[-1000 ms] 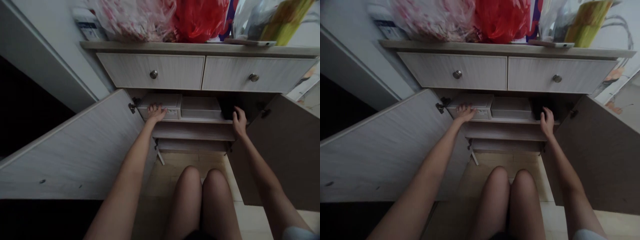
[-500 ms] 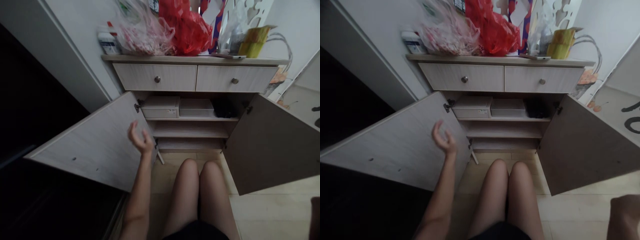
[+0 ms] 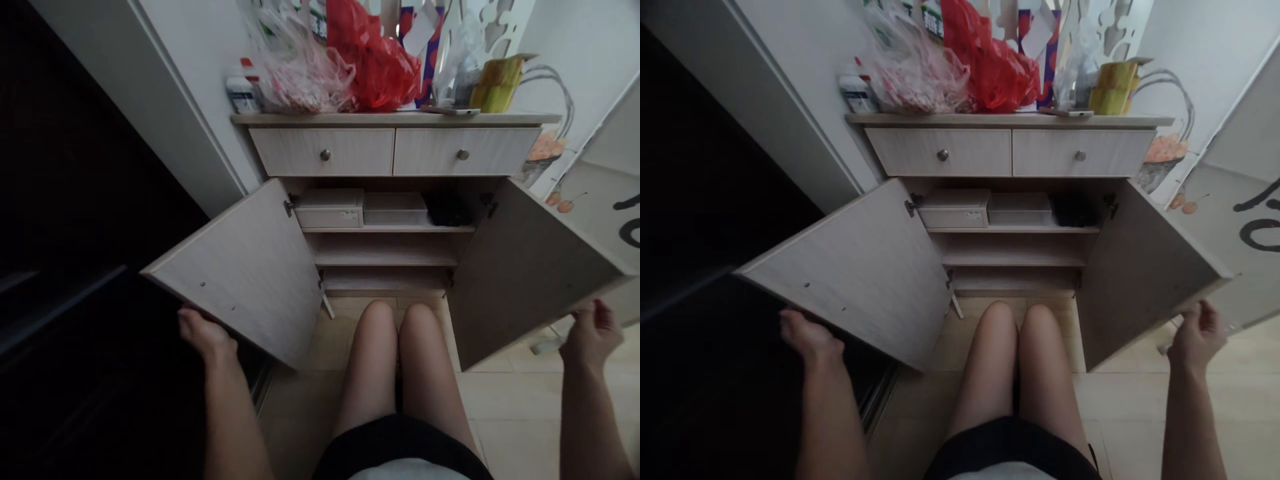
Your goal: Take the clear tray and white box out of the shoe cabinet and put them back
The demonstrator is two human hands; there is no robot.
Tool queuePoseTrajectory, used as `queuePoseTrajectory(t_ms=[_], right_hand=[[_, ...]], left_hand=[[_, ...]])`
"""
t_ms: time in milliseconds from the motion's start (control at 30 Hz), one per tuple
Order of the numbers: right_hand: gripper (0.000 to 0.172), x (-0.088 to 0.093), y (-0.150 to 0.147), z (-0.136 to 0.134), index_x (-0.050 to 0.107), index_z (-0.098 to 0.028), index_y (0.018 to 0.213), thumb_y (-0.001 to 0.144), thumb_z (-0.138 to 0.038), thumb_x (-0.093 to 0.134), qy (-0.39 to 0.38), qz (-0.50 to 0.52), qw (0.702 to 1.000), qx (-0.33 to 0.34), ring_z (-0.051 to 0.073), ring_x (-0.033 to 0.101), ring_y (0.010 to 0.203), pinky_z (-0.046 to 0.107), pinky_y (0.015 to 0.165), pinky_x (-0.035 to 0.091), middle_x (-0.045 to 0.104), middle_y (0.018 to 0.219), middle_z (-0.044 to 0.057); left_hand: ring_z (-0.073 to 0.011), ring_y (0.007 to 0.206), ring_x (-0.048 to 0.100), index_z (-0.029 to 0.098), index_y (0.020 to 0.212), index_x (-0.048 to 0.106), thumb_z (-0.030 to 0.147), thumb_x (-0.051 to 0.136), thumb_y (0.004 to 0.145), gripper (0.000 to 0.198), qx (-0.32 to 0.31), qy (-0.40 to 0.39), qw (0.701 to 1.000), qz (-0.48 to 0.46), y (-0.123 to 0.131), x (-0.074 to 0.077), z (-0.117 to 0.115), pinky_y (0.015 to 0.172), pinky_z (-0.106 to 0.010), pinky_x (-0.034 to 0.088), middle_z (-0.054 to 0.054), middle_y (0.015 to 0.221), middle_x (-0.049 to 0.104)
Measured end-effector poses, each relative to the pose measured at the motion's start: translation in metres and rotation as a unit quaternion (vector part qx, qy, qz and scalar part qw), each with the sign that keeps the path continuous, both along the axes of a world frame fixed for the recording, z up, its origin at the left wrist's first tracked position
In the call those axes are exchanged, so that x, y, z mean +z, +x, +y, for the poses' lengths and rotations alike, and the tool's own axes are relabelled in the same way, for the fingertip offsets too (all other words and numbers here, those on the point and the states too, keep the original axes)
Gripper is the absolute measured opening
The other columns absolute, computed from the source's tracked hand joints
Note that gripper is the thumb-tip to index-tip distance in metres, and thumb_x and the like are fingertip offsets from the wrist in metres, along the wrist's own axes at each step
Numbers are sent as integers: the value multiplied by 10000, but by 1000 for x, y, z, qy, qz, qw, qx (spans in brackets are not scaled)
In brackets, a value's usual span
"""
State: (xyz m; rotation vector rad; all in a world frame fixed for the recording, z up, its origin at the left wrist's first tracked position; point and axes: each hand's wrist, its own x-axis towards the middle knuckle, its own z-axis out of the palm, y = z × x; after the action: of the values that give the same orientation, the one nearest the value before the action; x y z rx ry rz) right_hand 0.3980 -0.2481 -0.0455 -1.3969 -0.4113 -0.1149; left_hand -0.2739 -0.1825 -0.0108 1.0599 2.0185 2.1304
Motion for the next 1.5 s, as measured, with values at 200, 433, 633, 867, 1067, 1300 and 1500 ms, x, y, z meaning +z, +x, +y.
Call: queuePoseTrajectory(t_ms=[200, 433, 633, 867, 1067, 1300, 1500], right_hand=[[537, -4, -51, 5, 696, -189, 941, 614, -612, 742, 2, -36, 993, 116, 242, 687, 767, 434, 788, 561, 702, 851, 106], [441, 4, -110, 32, 645, -175, 955, 752, -563, 688, -38, -121, 967, 221, 196, 678, 737, 361, 715, 552, 693, 889, 85], [377, 12, -166, 88, 557, -200, 919, 817, -555, 633, -4, -136, 937, 322, 170, 668, 741, 314, 679, 543, 675, 898, 61], [386, 29, -218, 176, 510, -218, 870, 812, -593, 580, -35, -155, 912, 379, 176, 638, 680, 290, 593, 495, 657, 830, 45], [321, 31, -239, 230, 469, -226, 851, 880, -546, 492, -38, -213, 907, 362, 174, 624, 703, 294, 637, 467, 632, 845, 36], [252, 26, -244, 274, 449, -234, 858, 898, -483, 464, -60, -233, 908, 343, 173, 577, 701, 307, 664, 442, 601, 808, 28], [192, 24, -247, 295, 441, -230, 863, 889, -417, 475, -62, -230, 910, 339, 173, 559, 752, 323, 721, 445, 584, 847, 36]], left_hand=[[-254, 1029, 661, 163, 960, 675, 524, 686, 690, 452, 13, 102, 990, -94, 51, -26, -3, 977, -418, 520, -88, 1022, 720], [-220, 816, 704, 148, 887, 728, 537, 764, 654, 455, -177, 48, 981, -67, 128, -37, 26, 814, -367, 564, -100, 890, 749], [-181, 745, 682, 152, 870, 746, 424, 722, 753, 297, -301, 42, 952, 41, 196, -31, 85, 739, -307, 544, -90, 850, 745], [-175, 755, 683, 150, 896, 746, 255, 715, 803, 144, -334, -34, 938, 82, 253, -16, 152, 736, -283, 515, -97, 887, 751], [-194, 801, 682, 156, 894, 741, 251, 707, 822, 124, -317, -91, 933, 144, 272, -2, 184, 760, -292, 487, -103, 899, 750], [-198, 836, 676, 169, 913, 740, 266, 677, 851, 131, -312, -127, 925, 174, 284, 9, 206, 775, -287, 462, -97, 914, 750], [-207, 855, 679, 170, 918, 739, 270, 677, 852, 135, -321, -151, 917, 180, 288, 16, 220, 759, -282, 456, -102, 929, 751]])
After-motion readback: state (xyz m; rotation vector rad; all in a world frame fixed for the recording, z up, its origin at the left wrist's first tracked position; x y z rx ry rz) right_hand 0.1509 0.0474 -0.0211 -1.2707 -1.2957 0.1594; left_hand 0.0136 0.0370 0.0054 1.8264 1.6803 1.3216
